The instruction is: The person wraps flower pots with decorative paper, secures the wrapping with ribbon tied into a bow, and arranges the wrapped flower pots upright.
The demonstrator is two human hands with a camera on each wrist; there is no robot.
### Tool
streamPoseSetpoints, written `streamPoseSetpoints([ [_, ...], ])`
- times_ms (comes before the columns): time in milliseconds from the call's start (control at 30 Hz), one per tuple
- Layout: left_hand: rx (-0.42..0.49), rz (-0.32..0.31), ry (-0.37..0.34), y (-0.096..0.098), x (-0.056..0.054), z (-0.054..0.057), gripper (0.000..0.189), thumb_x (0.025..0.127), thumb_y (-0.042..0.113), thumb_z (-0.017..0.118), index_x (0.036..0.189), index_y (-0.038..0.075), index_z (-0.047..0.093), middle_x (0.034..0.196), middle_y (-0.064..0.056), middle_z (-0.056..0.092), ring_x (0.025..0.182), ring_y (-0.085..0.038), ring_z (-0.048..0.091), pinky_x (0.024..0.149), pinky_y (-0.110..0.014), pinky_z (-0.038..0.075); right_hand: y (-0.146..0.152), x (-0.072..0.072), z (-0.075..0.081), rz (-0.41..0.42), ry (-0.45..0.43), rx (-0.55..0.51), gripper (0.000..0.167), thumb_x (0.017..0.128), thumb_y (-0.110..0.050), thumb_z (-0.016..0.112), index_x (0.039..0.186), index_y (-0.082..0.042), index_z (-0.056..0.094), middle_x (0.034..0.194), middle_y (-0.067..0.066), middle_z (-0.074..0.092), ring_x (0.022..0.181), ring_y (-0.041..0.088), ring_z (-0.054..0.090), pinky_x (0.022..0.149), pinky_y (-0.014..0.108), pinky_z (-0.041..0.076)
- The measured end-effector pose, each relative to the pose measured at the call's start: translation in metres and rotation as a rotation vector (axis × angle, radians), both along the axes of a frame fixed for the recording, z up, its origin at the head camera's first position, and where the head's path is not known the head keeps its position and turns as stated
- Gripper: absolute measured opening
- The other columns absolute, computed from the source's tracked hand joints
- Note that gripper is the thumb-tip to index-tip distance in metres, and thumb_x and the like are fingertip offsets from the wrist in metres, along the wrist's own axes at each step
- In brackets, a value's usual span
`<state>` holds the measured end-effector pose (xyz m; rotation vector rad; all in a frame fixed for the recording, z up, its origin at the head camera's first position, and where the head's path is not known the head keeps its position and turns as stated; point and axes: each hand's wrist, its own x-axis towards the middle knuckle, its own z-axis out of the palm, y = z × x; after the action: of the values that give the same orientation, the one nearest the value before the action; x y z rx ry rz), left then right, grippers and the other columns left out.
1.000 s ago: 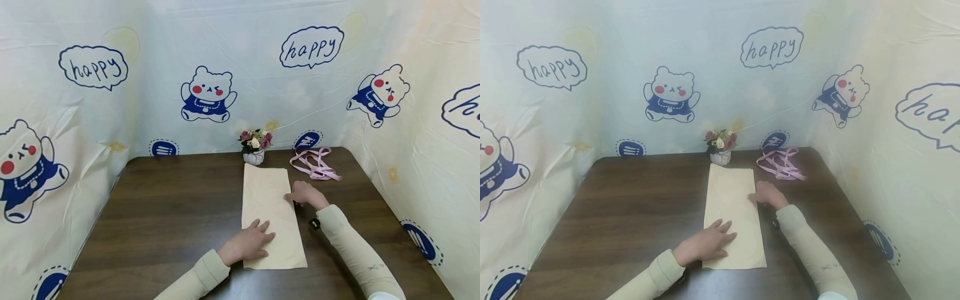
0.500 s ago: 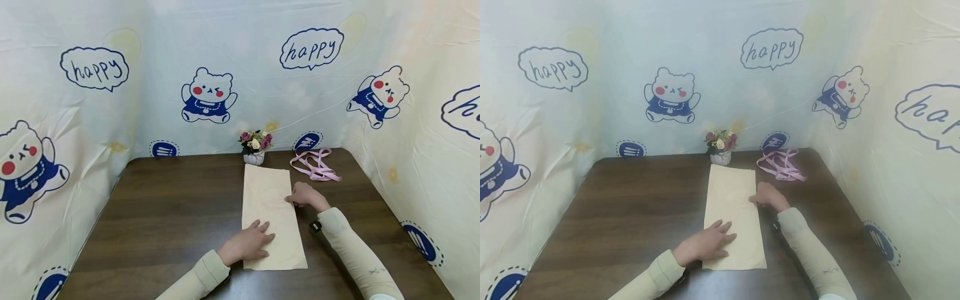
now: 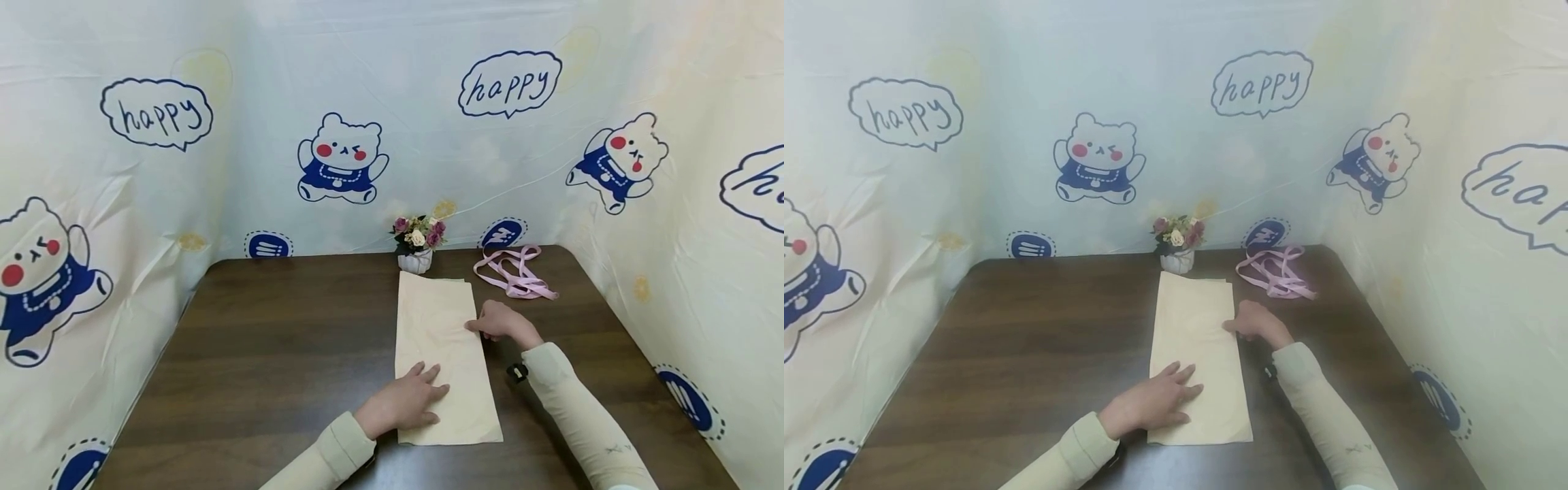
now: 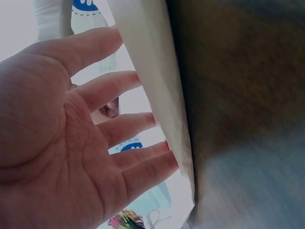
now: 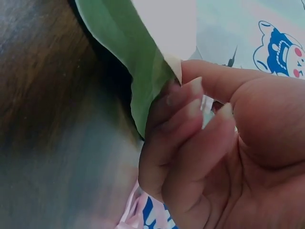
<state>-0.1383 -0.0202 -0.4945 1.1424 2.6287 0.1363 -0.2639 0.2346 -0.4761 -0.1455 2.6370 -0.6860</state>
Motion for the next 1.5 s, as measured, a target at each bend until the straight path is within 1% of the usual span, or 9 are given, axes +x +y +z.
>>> streamPoseSetpoints([
  [400,0.014,-0.018,-0.004,0.001,-0.005,0.001,0.053,0.095,0.041,0.071,0.144,0.025,0.059,0.157,-0.013,0.045,0.141,-0.041,0.045,0.114,-0.038,0.041,0.013,0.005,0.007,0.005,0.002,-0.153,0.044,0.093,-0.028,0.075,0.057,-0.009,0.059,0.048,-0.004,0.046,0.044,0.009,0.040,0.048,0.025,0.037],
  [500,0.050,-0.025,-0.014,0.000,-0.010,0.001,0.050,0.095,0.039,0.071,0.141,0.021,0.062,0.153,-0.014,0.049,0.137,-0.037,0.050,0.113,-0.037,0.042,0.012,0.007,0.010,0.022,0.008,-0.203,0.043,0.093,-0.027,0.074,0.058,-0.008,0.058,0.049,-0.004,0.046,0.044,0.010,0.040,0.048,0.026,0.036],
  [667,0.181,-0.033,-0.056,-0.006,-0.021,0.002,0.043,0.098,0.033,0.069,0.135,0.013,0.064,0.143,-0.013,0.059,0.129,-0.025,0.059,0.108,-0.032,0.046,0.008,0.011,0.019,0.069,0.024,-0.254,0.041,0.095,-0.026,0.072,0.063,-0.005,0.059,0.052,-0.003,0.047,0.045,0.011,0.042,0.048,0.027,0.038],
  [833,0.362,0.044,-0.097,-0.014,-0.033,0.009,0.045,0.103,0.028,0.061,0.141,0.003,0.059,0.144,-0.012,0.059,0.134,-0.024,0.055,0.112,-0.036,0.044,0.000,0.013,0.026,0.134,0.048,-0.310,0.040,0.098,-0.027,0.069,0.072,0.002,0.060,0.054,-0.003,0.049,0.046,0.011,0.044,0.048,0.027,0.041],
  [1000,0.571,0.180,-0.077,-0.013,-0.037,0.014,0.050,0.106,0.030,0.055,0.144,-0.002,0.053,0.144,-0.015,0.058,0.133,-0.026,0.056,0.110,-0.042,0.045,-0.012,0.017,0.034,0.214,0.107,-0.392,0.034,0.100,-0.026,0.066,0.075,-0.005,0.058,0.057,-0.002,0.050,0.049,0.015,0.049,0.049,0.027,0.045],
  [1133,0.741,0.308,-0.092,-0.009,-0.037,0.019,0.054,0.106,0.037,0.052,0.144,-0.002,0.054,0.142,-0.019,0.059,0.122,-0.032,0.064,0.100,-0.045,0.053,-0.026,0.017,0.040,0.275,0.139,-0.442,0.030,0.101,-0.023,0.064,0.077,-0.006,0.060,0.062,-0.001,0.053,0.053,0.018,0.052,0.052,0.030,0.049],
  [1233,0.857,0.374,-0.101,-0.007,-0.038,0.021,0.054,0.105,0.039,0.053,0.141,0.000,0.058,0.141,-0.019,0.060,0.116,-0.033,0.068,0.091,-0.043,0.058,-0.037,0.016,0.044,0.320,0.147,-0.459,0.027,0.102,-0.022,0.063,0.080,-0.007,0.062,0.066,0.002,0.057,0.058,0.026,0.056,0.056,0.034,0.054],
  [1367,0.986,0.405,-0.091,-0.008,-0.042,0.022,0.043,0.104,0.033,0.057,0.134,0.004,0.065,0.138,-0.014,0.064,0.116,-0.027,0.069,0.085,-0.035,0.060,-0.051,0.015,0.045,0.379,0.148,-0.502,0.021,0.103,-0.019,0.060,0.086,-0.008,0.065,0.073,0.010,0.061,0.067,0.037,0.059,0.060,0.041,0.057],
  [1500,1.084,0.430,-0.121,-0.010,-0.047,0.022,0.037,0.104,0.028,0.056,0.129,0.005,0.069,0.128,-0.009,0.070,0.110,-0.021,0.071,0.083,-0.028,0.059,-0.062,0.014,0.039,0.442,0.193,-0.521,0.017,0.103,-0.015,0.060,0.089,-0.009,0.066,0.080,0.012,0.064,0.074,0.033,0.061,0.067,0.046,0.057],
])
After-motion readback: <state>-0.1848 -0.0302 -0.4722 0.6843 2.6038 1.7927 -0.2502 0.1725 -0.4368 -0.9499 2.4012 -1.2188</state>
